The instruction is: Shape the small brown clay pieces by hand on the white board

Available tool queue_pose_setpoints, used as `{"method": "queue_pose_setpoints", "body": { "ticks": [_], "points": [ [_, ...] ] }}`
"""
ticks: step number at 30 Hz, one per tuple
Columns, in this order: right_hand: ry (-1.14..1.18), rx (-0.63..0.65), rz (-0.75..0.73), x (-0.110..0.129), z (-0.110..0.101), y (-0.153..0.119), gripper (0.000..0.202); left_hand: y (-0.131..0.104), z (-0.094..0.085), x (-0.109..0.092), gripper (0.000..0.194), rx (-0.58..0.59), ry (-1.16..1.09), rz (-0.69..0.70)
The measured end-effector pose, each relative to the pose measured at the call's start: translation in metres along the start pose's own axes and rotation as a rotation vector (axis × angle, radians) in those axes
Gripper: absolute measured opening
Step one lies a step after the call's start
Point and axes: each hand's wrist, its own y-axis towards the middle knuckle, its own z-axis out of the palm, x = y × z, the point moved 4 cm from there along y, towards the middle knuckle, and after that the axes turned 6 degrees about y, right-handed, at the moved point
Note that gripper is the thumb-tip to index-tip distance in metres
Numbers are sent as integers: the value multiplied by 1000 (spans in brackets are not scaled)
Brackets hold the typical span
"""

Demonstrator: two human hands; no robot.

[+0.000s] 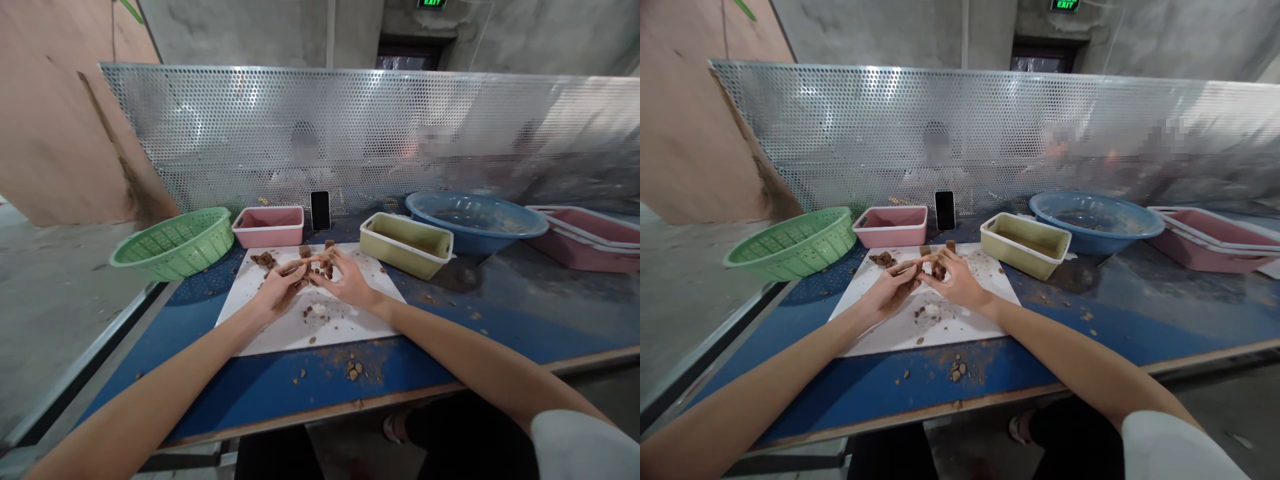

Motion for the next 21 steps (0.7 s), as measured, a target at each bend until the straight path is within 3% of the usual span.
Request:
{"method": "queue_pose_setpoints", "body": {
  "ticks": [12,21],
  "points": [
    [32,15,20,-1,2,-2,19,-4,4,2,25,92,-75,-83],
    [34,32,4,-2,4,-4,19,-2,3,5,32,77,-85,-89]
  ]
}}
